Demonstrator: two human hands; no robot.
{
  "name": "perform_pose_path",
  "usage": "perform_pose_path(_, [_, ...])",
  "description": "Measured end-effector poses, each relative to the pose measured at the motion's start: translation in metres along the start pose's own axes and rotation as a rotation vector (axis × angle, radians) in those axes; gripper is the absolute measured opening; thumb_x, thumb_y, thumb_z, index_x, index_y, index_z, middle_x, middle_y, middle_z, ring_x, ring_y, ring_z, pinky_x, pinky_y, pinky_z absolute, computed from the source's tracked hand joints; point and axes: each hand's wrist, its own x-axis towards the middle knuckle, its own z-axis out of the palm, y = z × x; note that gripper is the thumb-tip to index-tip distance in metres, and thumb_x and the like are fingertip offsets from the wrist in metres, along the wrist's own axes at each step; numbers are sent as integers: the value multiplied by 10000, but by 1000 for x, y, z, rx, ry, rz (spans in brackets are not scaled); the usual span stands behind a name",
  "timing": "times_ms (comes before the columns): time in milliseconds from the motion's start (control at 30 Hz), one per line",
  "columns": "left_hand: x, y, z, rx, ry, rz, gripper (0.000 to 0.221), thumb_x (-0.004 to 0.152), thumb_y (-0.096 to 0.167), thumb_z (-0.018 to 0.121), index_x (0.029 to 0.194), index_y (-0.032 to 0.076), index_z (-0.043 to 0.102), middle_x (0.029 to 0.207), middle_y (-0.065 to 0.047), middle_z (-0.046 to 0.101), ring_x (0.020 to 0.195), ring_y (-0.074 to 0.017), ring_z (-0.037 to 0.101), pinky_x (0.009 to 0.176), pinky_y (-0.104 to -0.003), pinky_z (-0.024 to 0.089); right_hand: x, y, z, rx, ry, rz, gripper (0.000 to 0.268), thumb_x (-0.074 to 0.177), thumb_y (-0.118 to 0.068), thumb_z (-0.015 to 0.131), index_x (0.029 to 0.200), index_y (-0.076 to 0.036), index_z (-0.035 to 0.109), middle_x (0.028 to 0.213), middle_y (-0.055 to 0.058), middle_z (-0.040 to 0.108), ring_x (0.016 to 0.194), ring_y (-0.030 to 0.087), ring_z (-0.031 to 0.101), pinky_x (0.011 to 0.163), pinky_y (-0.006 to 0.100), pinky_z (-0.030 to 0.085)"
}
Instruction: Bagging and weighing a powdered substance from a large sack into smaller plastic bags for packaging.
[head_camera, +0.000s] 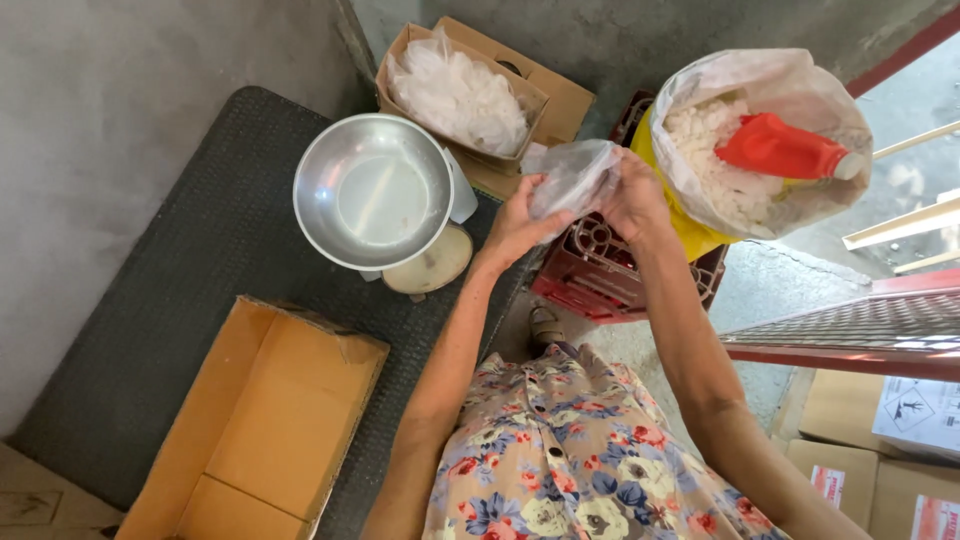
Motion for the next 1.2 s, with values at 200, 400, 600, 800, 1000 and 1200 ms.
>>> perform_pose_path(200, [-2, -46, 2, 267, 328, -87, 279, 1012, 240, 586, 1187, 63, 713, 979, -95, 741, 884, -260, 717, 791, -401, 555, -36, 18, -1, -187, 98, 42, 275, 1060, -280, 578, 1183, -49, 665, 996, 33, 712, 831, 159, 666, 763, 371, 574])
perform_pose_path(400, [10, -85, 8, -1136, 187, -568, 220, 978, 284, 538, 934, 86, 625, 811, -40, 690, 755, -230, 687, 600, -456, 556, -83, 24, -6, -492, -38, 85, 213, 1070, -272, 607, 1198, -105, 639, 1008, -29, 649, 891, 82, 611, 749, 281, 509])
perform_pose_path(600, [6, -136, 24, -1118, 83, -412, 175, 986, 264, 659, 948, 94, 675, 713, -8, 601, 581, -163, 570, 537, -375, 531, -85, 56, -85, -85, -51, 49, 248, 1191, -264, 652, 1065, -66, 572, 1070, 48, 651, 964, 200, 641, 908, 426, 563])
perform_pose_path(800, [-47, -3, 5, -313, -272, -309, 176, 888, 247, 734, 998, 117, 689, 821, 34, 683, 683, -79, 609, 526, -249, 466, -91, 16, -50, 392, 54, 49, 251, 1025, -218, 605, 1171, -15, 629, 1183, 150, 708, 1157, 304, 685, 1090, 538, 551])
perform_pose_path(1000, [-30, -89, 30, -384, 165, -457, 280, 1048, 321, 618, 1068, 61, 720, 838, -19, 638, 672, -123, 544, 551, -249, 474, -93, 29, -61, 536, -354, 102, 168, 1140, -137, 549, 1100, 13, 612, 991, 135, 677, 877, 270, 647, 861, 437, 557])
perform_pose_path(1200, [-1, -65, 41, -703, 164, -408, 213, 1007, 268, 598, 1096, 114, 715, 939, -19, 733, 819, -137, 686, 710, -280, 601, -132, 18, 13, -554, 0, 24, 267, 929, -188, 651, 1175, -128, 566, 1047, -27, 651, 875, 76, 644, 714, 296, 545])
